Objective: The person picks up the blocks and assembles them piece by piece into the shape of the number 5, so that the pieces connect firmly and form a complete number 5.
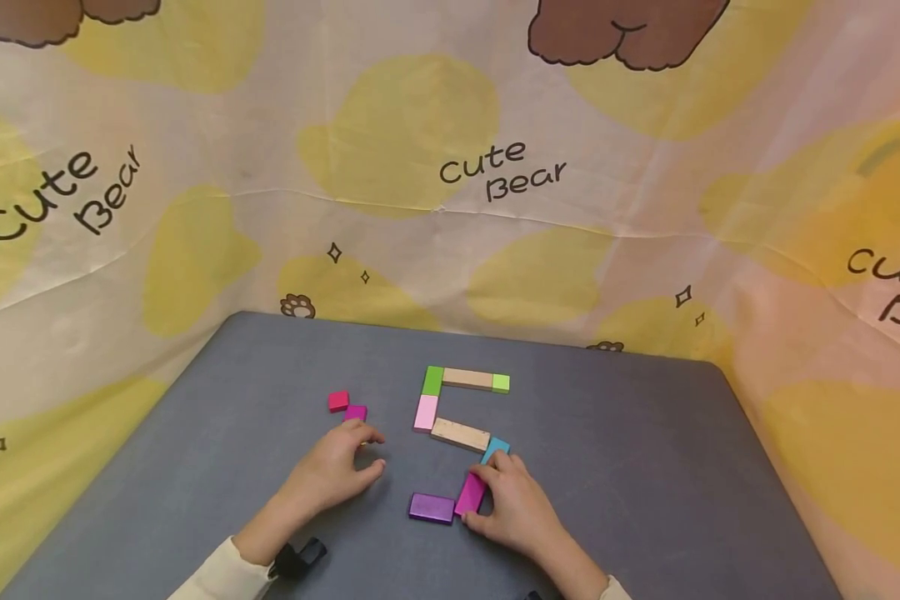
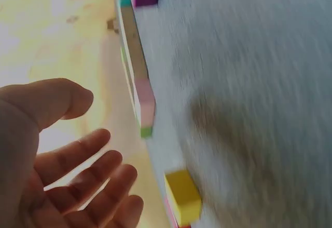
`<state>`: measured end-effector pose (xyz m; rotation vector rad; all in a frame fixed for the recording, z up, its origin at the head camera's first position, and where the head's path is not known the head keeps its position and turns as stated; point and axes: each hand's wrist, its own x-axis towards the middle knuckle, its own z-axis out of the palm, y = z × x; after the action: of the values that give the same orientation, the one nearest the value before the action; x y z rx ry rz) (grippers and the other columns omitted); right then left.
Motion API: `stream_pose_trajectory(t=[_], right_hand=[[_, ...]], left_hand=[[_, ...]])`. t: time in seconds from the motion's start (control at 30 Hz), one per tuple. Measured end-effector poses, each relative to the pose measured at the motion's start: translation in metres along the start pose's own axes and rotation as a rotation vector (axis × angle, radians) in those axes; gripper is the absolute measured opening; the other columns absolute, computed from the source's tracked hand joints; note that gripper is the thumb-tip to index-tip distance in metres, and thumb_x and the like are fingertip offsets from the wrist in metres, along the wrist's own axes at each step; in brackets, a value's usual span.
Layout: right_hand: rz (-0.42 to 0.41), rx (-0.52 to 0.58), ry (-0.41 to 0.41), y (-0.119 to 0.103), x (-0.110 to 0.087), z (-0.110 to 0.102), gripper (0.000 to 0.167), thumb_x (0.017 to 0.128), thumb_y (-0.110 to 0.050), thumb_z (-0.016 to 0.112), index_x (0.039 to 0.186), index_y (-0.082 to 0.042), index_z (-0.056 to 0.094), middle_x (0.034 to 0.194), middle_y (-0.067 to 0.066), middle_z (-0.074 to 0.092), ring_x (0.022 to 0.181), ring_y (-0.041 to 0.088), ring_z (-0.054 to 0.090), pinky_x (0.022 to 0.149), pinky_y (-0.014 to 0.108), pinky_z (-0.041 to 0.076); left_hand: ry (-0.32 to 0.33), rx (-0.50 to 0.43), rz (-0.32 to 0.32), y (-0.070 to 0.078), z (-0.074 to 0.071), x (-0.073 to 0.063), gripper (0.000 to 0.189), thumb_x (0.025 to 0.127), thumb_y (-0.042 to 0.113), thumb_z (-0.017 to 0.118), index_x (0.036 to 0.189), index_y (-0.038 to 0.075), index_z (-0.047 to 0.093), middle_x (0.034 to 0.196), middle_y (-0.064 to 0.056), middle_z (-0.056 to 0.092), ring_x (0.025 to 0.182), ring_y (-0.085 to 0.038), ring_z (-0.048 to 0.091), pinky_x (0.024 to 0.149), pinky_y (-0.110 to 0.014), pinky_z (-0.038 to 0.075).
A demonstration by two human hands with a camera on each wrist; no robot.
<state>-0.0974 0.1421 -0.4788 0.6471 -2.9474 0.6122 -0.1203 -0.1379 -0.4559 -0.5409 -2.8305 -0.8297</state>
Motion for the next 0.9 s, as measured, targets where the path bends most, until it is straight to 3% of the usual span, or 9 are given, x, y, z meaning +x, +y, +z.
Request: stream_pose_trajectory(t=[0.17, 0.47, 0.9], right_hand=[[0.01, 0.005, -0.005, -0.001, 0.0, 0.0, 0.049, 0.063, -0.037, 0.084, 0.105, -0.014, 0.072, 0.086, -0.011, 0.046, 0.084, 0.009, 0.042, 0.064, 0.022, 0.04], [0.009, 0.01, 0.001, -0.002, 0.0, -0.001, 0.05, 0.063, -0.037, 0.085, 0.105, -0.014, 0.072, 0.086, -0.01, 0.048, 0.082, 0.008, 0.041, 0.063, 0.021, 0.039], [0.029, 0.039, -0.042, -0.001, 0.002, -0.002, 0.052, 0.064, -0.038, 0.085, 0.108, -0.012, 0.072, 0.086, -0.01, 0.045, 0.078, 0.007, 0.042, 0.06, 0.019, 0.036]], left_hand=[[0.024, 0.027, -0.099, -0.015, -0.01, -0.002, 0.024, 0.073, 0.017, 0.076, 0.094, 0.007, 0.07, 0.087, -0.003, 0.062, 0.073, -0.011, 0.054, 0.071, -0.033, 0.051], [0.002, 0.044, -0.206, -0.036, -0.019, 0.0, 0.023, 0.073, 0.018, 0.077, 0.093, 0.009, 0.068, 0.091, -0.004, 0.063, 0.08, -0.016, 0.061, 0.072, -0.033, 0.051], [-0.037, 0.045, -0.249, -0.043, -0.017, 0.004, 0.023, 0.073, 0.02, 0.08, 0.091, 0.011, 0.069, 0.09, -0.002, 0.063, 0.08, -0.014, 0.058, 0.073, -0.034, 0.051]])
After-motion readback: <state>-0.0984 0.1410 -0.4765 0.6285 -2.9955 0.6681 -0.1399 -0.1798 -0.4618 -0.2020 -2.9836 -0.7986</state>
